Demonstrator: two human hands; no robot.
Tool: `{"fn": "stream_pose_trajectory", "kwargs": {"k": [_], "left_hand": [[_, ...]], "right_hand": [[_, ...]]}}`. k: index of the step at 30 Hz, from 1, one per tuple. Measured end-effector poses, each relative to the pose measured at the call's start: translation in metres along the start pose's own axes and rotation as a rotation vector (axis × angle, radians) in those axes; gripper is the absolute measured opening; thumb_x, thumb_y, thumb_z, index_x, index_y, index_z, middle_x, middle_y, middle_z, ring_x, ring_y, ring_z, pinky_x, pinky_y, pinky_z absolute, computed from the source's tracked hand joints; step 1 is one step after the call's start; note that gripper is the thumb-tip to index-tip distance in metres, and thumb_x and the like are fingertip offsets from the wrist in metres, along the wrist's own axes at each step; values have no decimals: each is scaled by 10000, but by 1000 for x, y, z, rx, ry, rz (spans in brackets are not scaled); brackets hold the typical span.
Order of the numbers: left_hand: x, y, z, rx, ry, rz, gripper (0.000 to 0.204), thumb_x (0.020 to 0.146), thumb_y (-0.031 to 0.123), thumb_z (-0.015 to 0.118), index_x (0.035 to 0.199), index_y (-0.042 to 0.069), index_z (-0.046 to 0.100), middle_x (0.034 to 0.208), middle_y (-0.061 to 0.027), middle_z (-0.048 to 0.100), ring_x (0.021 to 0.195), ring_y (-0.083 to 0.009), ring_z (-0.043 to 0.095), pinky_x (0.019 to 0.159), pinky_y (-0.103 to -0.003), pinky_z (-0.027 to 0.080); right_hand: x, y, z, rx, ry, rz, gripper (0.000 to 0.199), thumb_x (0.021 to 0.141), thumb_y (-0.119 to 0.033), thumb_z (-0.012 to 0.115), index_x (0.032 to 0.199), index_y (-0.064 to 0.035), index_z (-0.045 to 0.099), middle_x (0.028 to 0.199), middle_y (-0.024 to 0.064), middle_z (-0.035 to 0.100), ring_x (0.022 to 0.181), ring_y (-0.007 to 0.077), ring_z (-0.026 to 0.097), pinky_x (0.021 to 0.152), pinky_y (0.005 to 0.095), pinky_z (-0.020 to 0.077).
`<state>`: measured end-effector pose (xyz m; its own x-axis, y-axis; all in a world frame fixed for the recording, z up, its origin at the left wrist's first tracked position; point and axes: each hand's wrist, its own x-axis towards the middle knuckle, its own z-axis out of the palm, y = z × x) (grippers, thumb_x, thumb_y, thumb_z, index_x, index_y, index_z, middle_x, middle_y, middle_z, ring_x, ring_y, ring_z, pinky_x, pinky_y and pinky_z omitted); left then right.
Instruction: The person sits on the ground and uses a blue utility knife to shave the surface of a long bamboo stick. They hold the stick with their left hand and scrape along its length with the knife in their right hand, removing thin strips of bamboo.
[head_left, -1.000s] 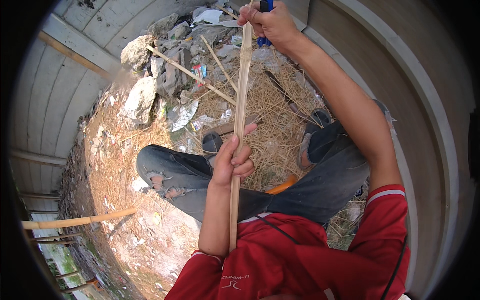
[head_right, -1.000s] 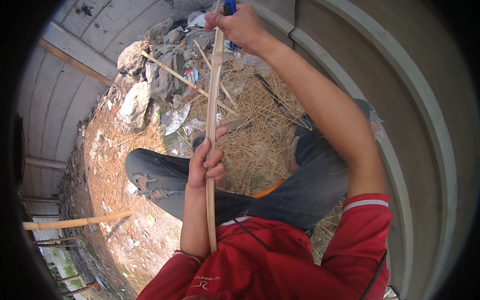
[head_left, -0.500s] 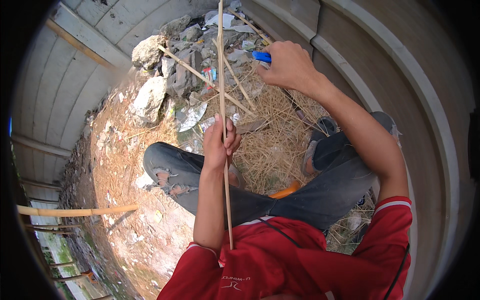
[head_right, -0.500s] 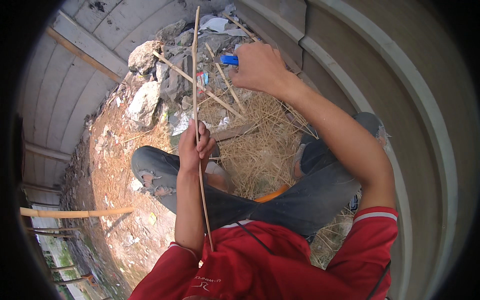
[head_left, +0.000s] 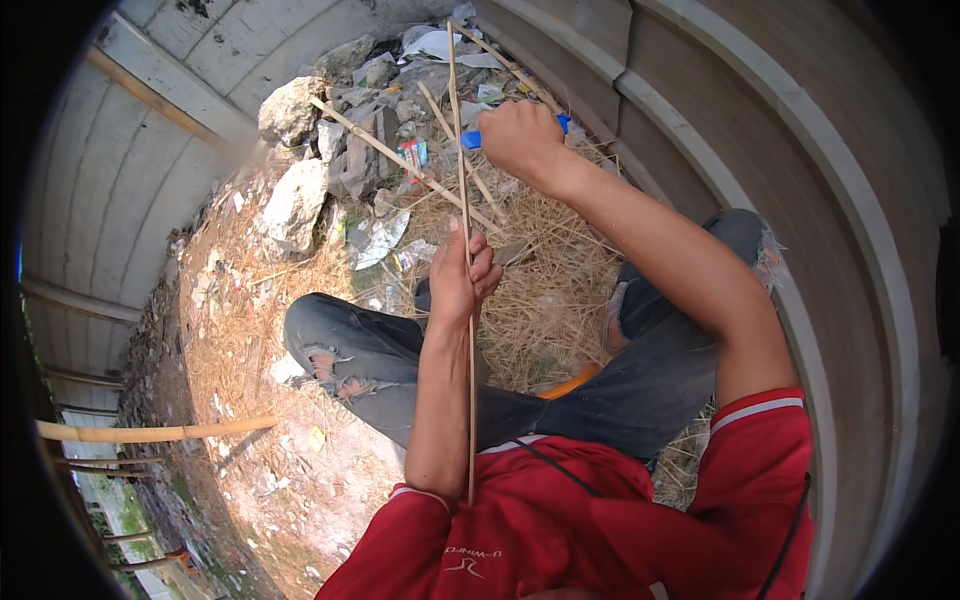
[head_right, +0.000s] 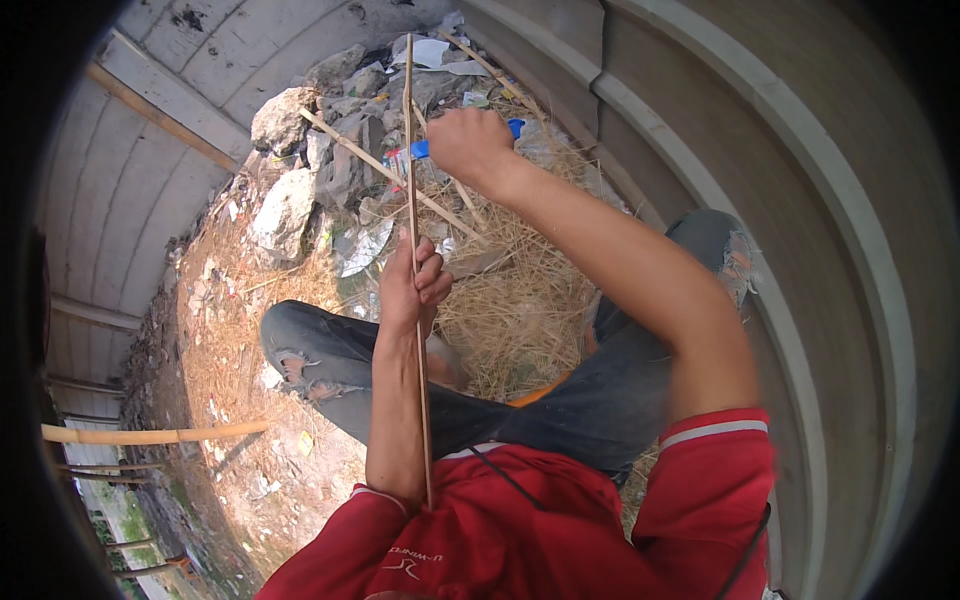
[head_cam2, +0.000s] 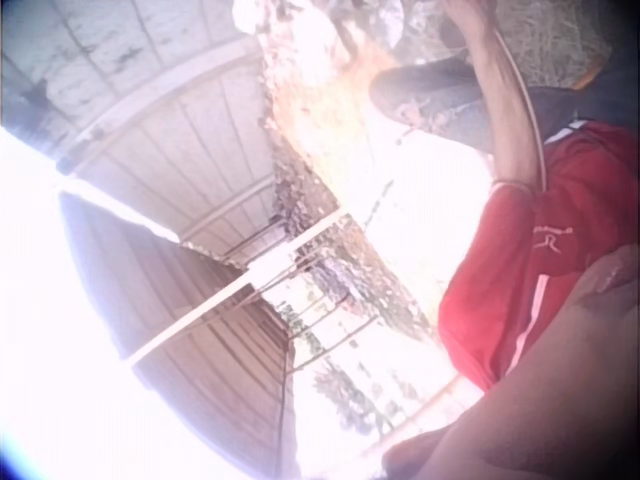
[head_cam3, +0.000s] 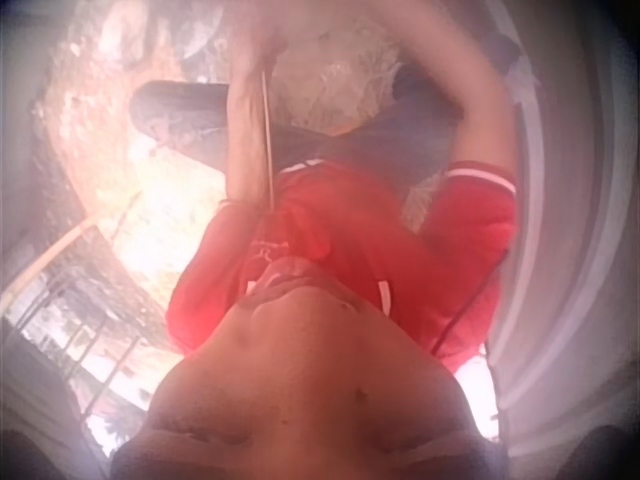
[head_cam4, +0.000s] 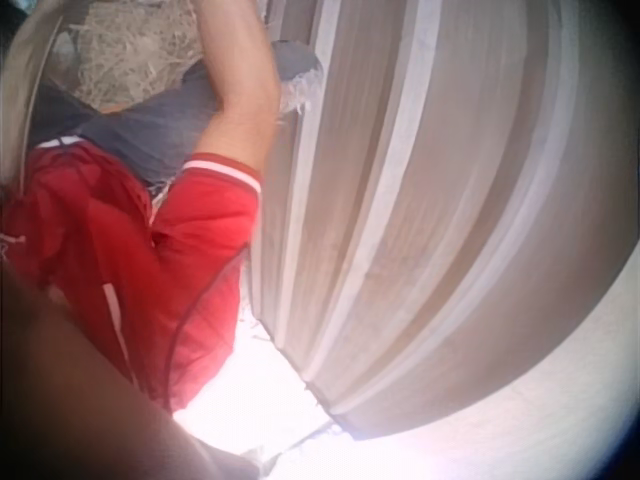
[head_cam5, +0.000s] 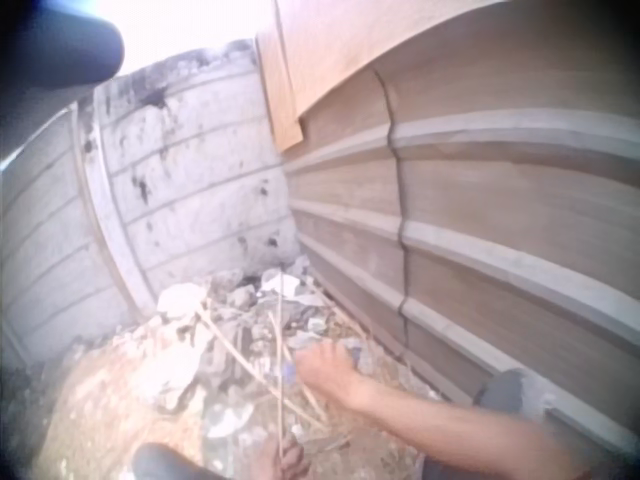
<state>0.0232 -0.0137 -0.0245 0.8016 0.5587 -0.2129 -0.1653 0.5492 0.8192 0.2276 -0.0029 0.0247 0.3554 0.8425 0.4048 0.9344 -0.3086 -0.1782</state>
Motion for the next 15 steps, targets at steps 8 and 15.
{"fn": "stream_pose_trajectory", "kwargs": {"k": [8, 15], "left_hand": [[4, -5, -7, 282, 30, 26, 489, 1046, 521, 350, 763, 125, 403, 506, 53, 284, 393, -64, 232, 375, -236, 164], [-4, 3, -10, 167, -7, 19, 479, 1054, 502, 346, 752, 133, 389, 488, 52, 283, 380, -69, 244, 366, -243, 175]], "right_hand": [[17, 45, 7, 80, 89, 40, 153, 726, -87, 610, 804, 12, 697, 814, 246, 685, 746, 413, 679, 667, 491, 541], [21, 28, 10, 843, -440, 184, 135, 659, -79, 589, 668, 51, 627, 729, 270, 637, 527, 381, 525, 542, 482, 448]]}}
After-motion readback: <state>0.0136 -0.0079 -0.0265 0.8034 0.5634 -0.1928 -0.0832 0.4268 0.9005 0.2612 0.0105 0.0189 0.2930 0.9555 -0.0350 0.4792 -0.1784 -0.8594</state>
